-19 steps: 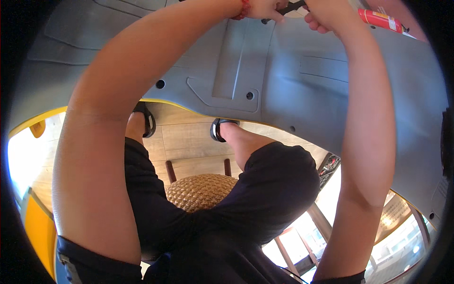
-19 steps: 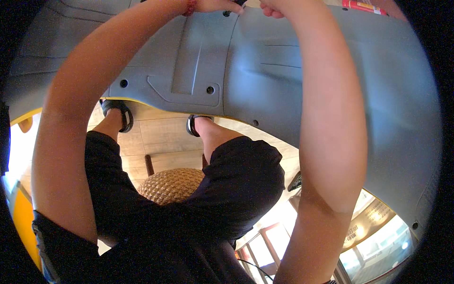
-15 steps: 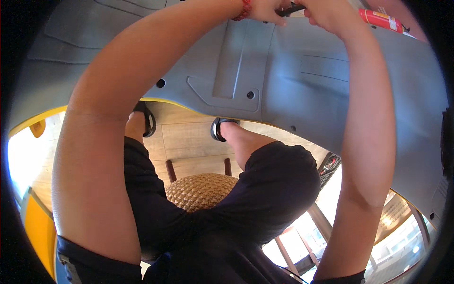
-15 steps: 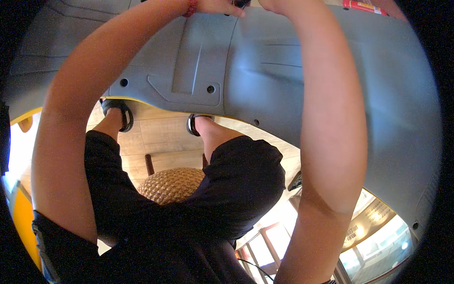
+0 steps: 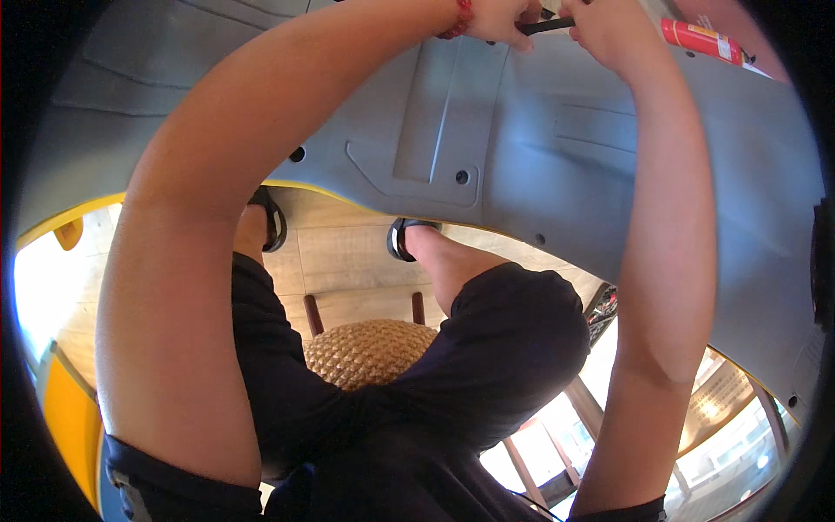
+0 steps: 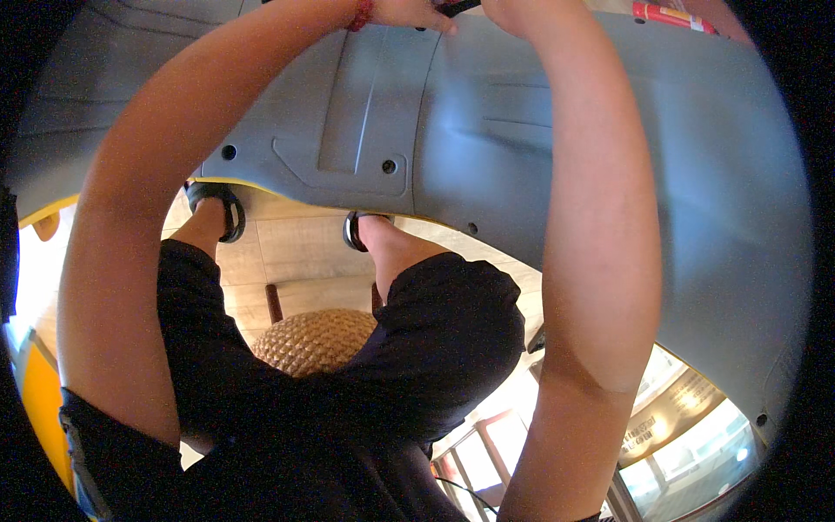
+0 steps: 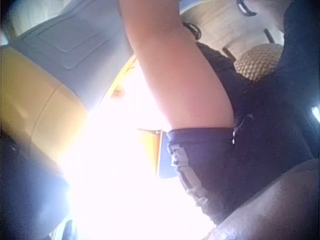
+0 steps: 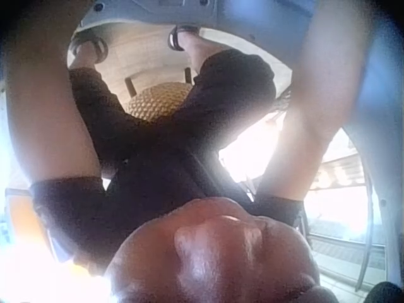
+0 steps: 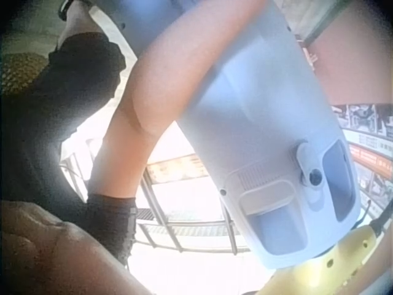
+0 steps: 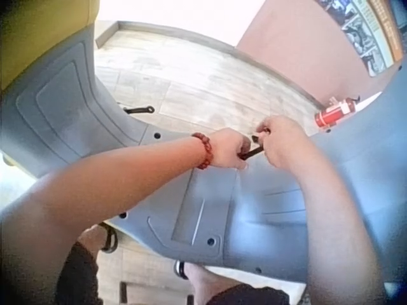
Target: Repairing a yellow electric scooter by using a screwdriver to tighten or remove screws from the footboard panel.
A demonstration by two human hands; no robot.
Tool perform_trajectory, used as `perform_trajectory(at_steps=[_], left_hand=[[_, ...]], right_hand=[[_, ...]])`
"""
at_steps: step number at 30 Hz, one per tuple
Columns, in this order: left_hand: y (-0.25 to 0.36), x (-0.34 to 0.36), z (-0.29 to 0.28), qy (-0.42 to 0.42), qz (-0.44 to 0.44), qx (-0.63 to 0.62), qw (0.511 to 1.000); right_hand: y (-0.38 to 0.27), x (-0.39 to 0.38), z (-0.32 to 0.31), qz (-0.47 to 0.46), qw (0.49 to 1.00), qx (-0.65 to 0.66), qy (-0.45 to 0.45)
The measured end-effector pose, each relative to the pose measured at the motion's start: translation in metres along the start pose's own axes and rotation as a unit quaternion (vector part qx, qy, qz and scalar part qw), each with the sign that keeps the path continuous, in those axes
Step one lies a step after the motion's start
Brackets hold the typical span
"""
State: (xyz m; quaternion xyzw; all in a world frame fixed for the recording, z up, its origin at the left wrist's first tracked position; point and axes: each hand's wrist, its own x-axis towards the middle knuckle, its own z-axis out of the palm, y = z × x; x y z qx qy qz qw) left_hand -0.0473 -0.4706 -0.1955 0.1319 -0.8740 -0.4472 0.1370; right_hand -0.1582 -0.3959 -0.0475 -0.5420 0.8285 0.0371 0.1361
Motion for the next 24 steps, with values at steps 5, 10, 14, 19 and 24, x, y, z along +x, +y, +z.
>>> perform_trajectory(at_steps=[5,10,14,19,24], left_hand=[[-0.007,0.004,-0.011,-0.058,-0.035,0.023,0.997],[-0.006,0.003,-0.015,-0.018,-0.030,0.028,0.999],[-0.002,0.001,-0.015,-0.027,-0.035,0.028,0.999],[-0.006,-0.002,-0.013,-0.030,0.013,-0.052,0.998],[-0.003,0.001,-0.012,-0.071,-0.019,-0.024,0.997]], right_hand=[[-0.001,-0.008,-0.005,-0.159,0.971,0.147,-0.102],[-0.009,-0.007,-0.006,0.023,0.986,0.155,-0.047],[-0.012,-0.018,-0.016,0.060,0.973,0.204,-0.095],[-0.017,-0.032,-0.025,-0.085,0.979,0.164,-0.091],[-0.019,-0.024,-0.008,-0.097,0.991,0.044,0.077]])
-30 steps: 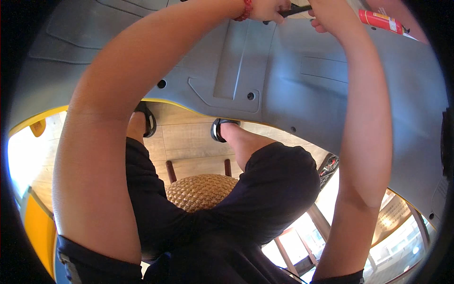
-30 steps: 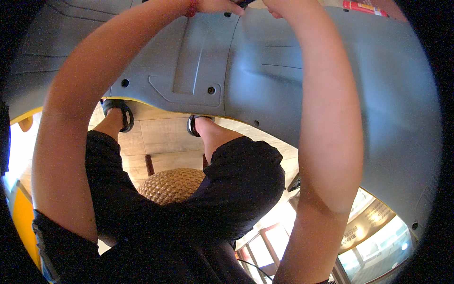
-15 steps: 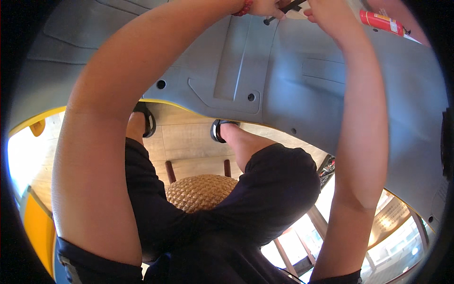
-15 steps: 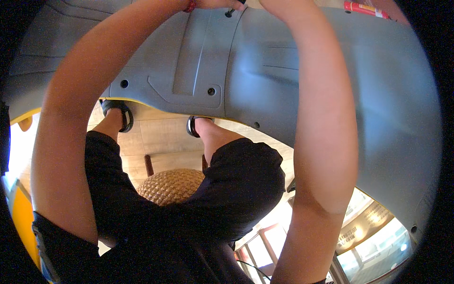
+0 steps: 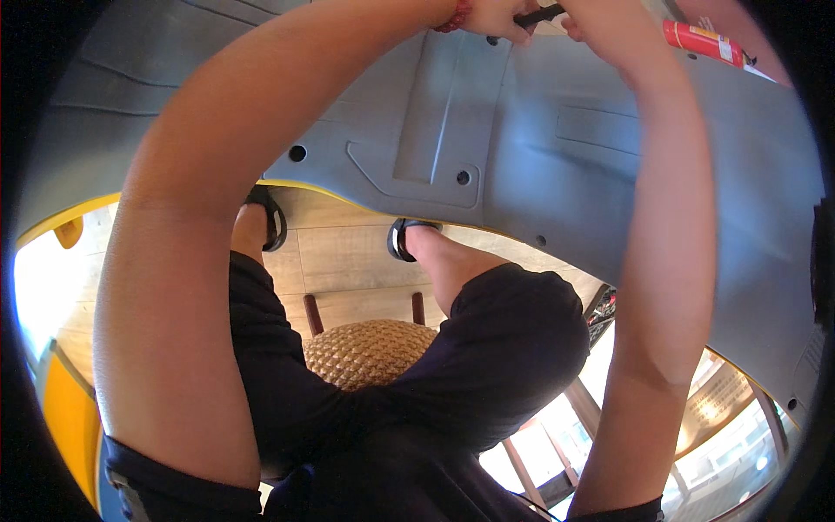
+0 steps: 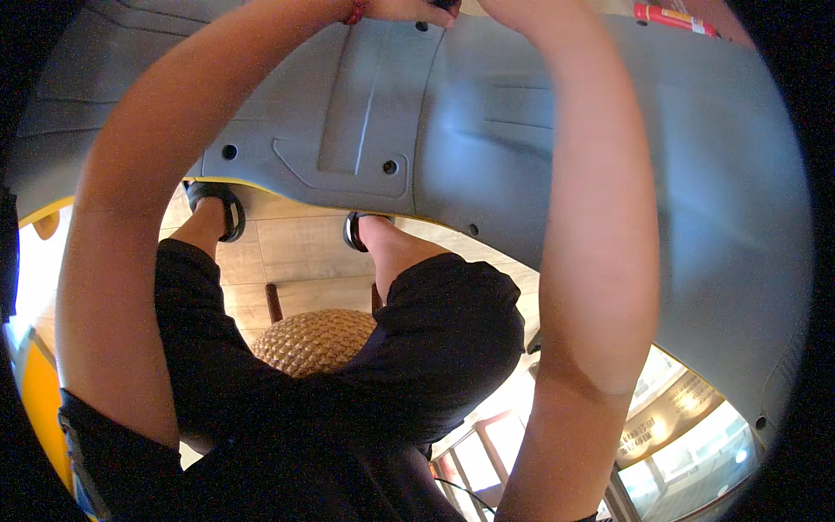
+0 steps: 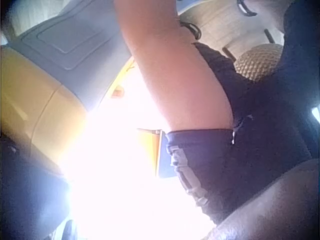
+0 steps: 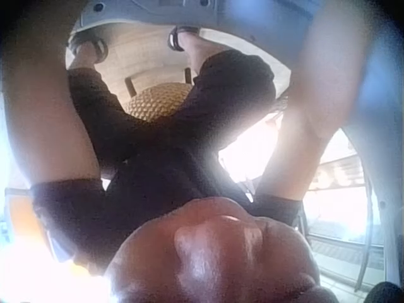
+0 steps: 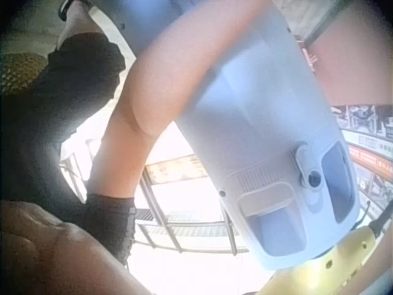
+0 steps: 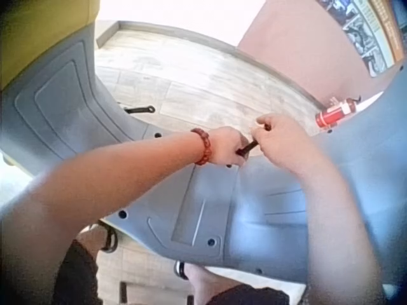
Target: Repairing a yellow electric scooter by using a screwdriver to tighten or remove screws from the footboard panel.
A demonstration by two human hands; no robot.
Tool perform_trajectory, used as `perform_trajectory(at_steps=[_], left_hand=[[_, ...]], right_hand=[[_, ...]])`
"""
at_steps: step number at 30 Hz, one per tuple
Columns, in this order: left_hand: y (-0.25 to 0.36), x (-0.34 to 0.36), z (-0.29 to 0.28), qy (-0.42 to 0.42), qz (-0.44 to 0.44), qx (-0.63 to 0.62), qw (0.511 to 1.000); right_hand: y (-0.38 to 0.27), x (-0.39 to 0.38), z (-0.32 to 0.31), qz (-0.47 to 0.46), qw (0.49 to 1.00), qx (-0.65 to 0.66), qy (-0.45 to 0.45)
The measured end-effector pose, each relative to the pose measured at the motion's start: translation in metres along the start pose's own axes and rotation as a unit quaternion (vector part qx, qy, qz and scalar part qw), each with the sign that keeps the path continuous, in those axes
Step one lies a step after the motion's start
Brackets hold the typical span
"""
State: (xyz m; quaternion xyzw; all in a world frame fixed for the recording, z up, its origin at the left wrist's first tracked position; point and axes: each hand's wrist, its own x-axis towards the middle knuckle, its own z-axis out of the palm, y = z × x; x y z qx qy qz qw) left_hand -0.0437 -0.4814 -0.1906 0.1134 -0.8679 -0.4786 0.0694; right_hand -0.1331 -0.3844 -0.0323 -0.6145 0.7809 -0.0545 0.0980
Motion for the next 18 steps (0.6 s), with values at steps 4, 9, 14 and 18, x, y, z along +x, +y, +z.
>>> perform_trajectory(at_steps=[4,9,14,18], left_hand=[[0.006,0.002,0.001,-0.002,-0.016,-0.003,1.000],[-0.008,0.006,-0.008,-0.057,0.021,0.032,0.998],[-0.036,-0.003,-0.030,-0.048,0.006,0.093,0.995],[-0.048,-0.010,-0.044,0.010,-0.043,0.126,0.991]], right_hand=[[0.015,0.016,0.013,0.219,0.969,0.025,-0.109],[0.027,0.014,0.015,0.055,0.988,0.064,-0.131],[0.030,0.010,0.024,0.025,0.994,0.070,-0.078],[0.035,0.009,0.030,-0.011,0.998,0.048,-0.039]])
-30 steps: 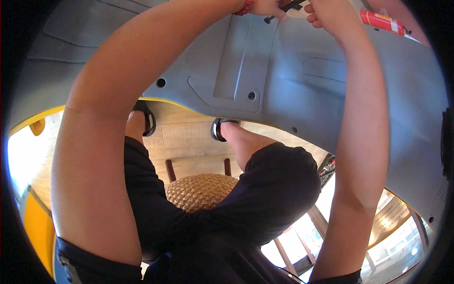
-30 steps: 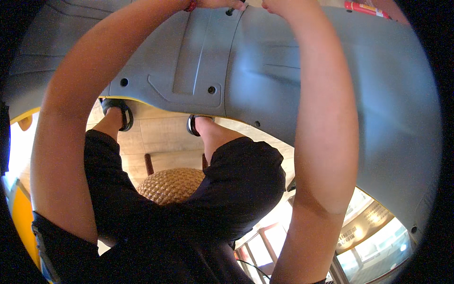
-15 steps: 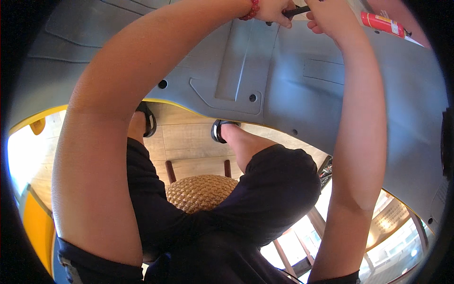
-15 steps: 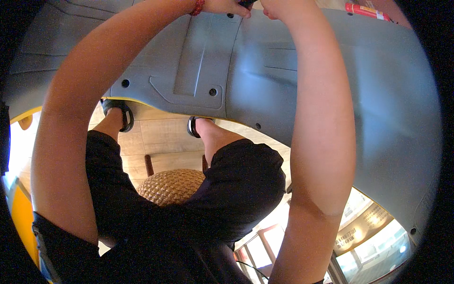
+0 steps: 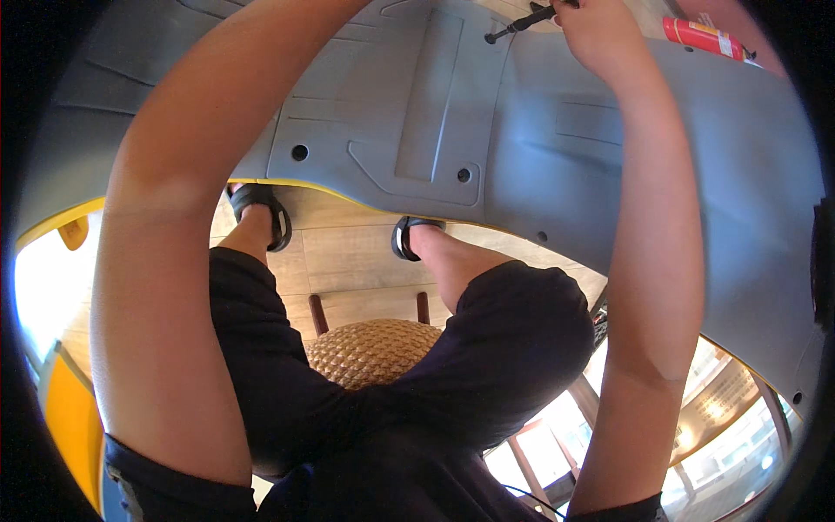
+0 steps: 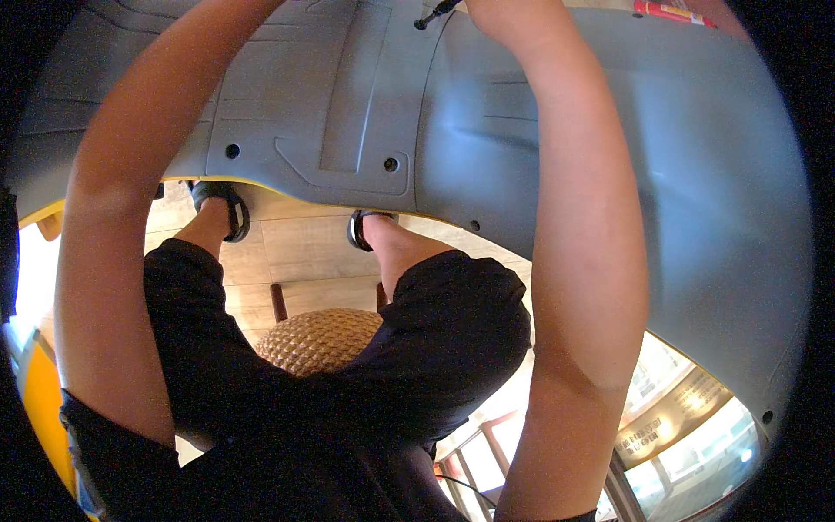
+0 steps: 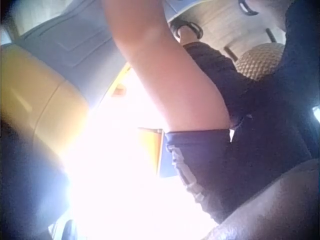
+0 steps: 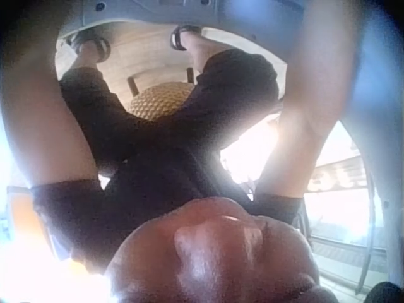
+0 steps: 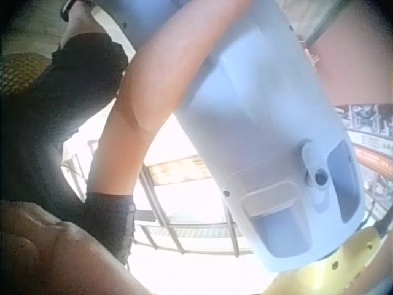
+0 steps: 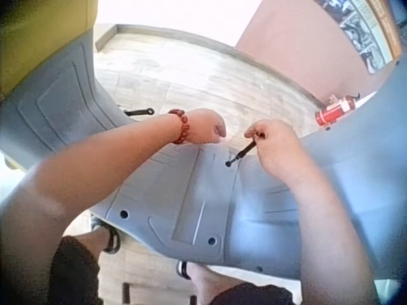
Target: Repairing a yellow electric scooter by using a screwdriver to tighten or remove screws from the footboard panel.
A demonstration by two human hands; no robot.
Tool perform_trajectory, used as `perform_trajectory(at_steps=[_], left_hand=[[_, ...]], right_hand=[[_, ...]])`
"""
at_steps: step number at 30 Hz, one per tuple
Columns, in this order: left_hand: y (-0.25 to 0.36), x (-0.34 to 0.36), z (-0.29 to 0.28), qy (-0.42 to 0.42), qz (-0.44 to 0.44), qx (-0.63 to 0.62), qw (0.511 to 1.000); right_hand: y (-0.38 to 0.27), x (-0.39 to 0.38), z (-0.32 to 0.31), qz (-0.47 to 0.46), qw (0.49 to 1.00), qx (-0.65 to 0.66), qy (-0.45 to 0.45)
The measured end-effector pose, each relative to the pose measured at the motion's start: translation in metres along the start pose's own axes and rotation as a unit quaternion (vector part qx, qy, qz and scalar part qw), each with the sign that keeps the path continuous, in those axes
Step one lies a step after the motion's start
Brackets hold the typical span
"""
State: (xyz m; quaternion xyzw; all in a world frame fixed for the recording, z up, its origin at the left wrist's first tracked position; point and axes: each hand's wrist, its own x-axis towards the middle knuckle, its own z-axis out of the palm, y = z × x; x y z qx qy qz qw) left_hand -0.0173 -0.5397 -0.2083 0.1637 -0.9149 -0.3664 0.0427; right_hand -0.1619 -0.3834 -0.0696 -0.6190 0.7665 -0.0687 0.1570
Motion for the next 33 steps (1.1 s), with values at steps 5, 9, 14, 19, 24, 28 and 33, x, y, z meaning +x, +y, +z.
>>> perform_trajectory(at_steps=[5,9,14,19,24,28,33], left_hand=[[-0.014,0.002,-0.003,0.059,0.009,0.071,0.996],[-0.020,-0.016,0.006,0.066,0.003,0.130,0.989],[-0.004,-0.031,0.007,-0.115,-0.132,0.140,0.975],[0.001,-0.035,0.002,-0.128,-0.161,0.130,0.970],[0.000,-0.031,-0.005,-0.145,-0.104,0.181,0.967],[0.012,-0.036,-0.009,-0.155,-0.143,0.186,0.960],[0.023,-0.034,-0.015,-0.149,-0.149,0.216,0.953]], right_hand=[[-0.007,-0.013,-0.006,0.045,0.998,0.000,0.046],[-0.018,-0.020,-0.020,0.149,0.986,-0.009,0.079],[-0.028,-0.044,-0.055,0.163,0.975,0.093,0.121],[-0.066,-0.117,-0.071,0.285,0.931,0.224,0.033],[-0.101,-0.186,0.010,0.458,0.770,0.433,-0.105],[-0.108,-0.232,0.070,0.569,0.582,0.566,-0.127],[-0.105,-0.241,0.104,0.578,0.594,0.548,-0.112]])
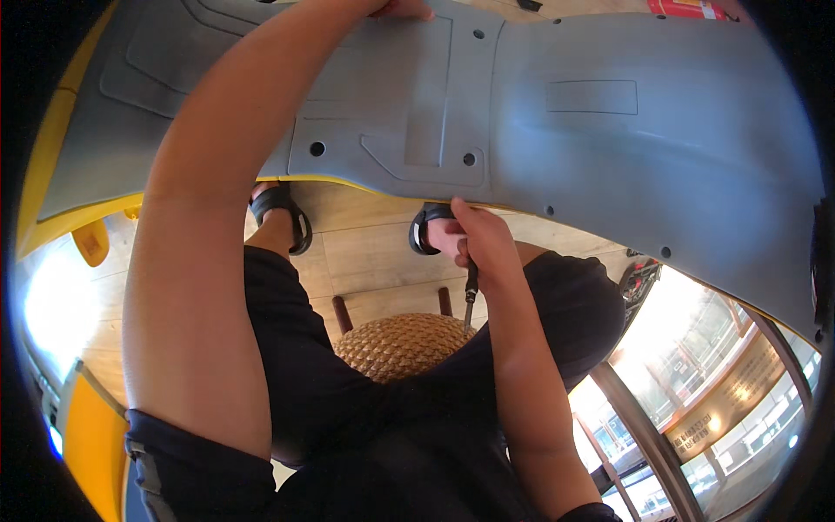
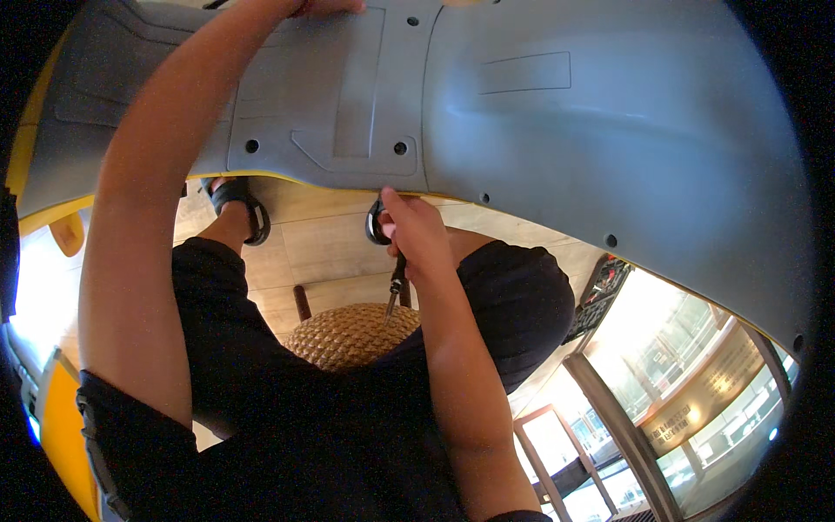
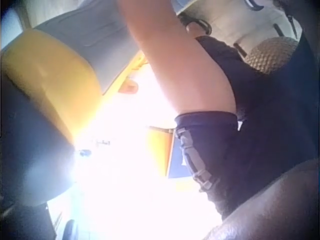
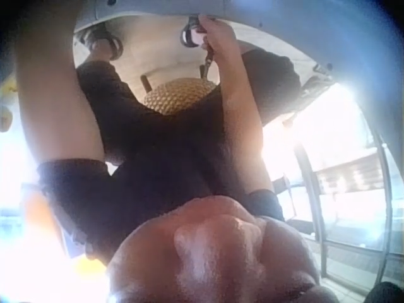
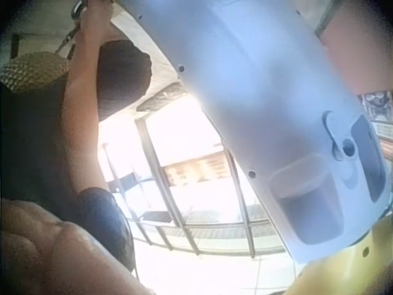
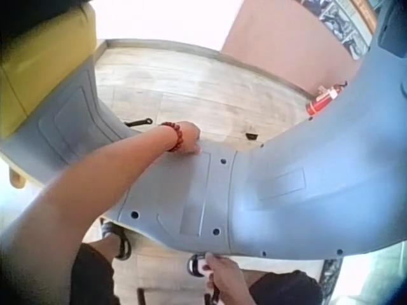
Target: Repairing a yellow electric scooter by using a screwdriver to tighten or remove screws from the footboard panel.
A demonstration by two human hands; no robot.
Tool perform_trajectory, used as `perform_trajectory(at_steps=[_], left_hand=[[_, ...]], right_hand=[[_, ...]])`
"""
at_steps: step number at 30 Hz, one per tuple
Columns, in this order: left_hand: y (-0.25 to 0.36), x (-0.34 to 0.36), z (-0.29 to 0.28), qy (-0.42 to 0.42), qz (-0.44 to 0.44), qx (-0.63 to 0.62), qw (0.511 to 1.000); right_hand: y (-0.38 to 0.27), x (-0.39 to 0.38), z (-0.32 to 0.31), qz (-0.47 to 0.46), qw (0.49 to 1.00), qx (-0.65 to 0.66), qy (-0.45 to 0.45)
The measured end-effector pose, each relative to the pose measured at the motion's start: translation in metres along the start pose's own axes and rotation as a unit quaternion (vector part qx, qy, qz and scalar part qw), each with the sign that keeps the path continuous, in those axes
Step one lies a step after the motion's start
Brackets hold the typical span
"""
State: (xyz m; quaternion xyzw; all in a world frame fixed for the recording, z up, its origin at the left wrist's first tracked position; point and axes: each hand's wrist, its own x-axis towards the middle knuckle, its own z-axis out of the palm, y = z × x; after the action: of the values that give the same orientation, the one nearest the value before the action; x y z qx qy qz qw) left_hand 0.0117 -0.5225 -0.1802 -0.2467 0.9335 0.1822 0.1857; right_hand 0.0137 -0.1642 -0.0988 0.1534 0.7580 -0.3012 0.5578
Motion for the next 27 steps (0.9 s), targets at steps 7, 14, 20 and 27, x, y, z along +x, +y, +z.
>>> perform_trajectory(at_steps=[7,14,20,27], left_hand=[[0.007,0.005,-0.006,-0.060,-0.054,0.005,0.997],[-0.004,-0.003,0.008,0.010,0.001,-0.053,0.999],[-0.018,0.001,0.018,0.028,0.037,-0.088,0.995],[-0.012,-0.007,0.017,0.014,0.006,-0.092,0.996]], right_hand=[[-0.011,0.013,0.015,0.059,0.971,0.230,-0.002],[0.001,0.001,0.011,0.007,0.977,0.209,0.037],[0.003,0.009,0.006,-0.024,0.974,0.207,0.095],[0.031,0.016,-0.017,-0.181,0.965,-0.018,0.190]])
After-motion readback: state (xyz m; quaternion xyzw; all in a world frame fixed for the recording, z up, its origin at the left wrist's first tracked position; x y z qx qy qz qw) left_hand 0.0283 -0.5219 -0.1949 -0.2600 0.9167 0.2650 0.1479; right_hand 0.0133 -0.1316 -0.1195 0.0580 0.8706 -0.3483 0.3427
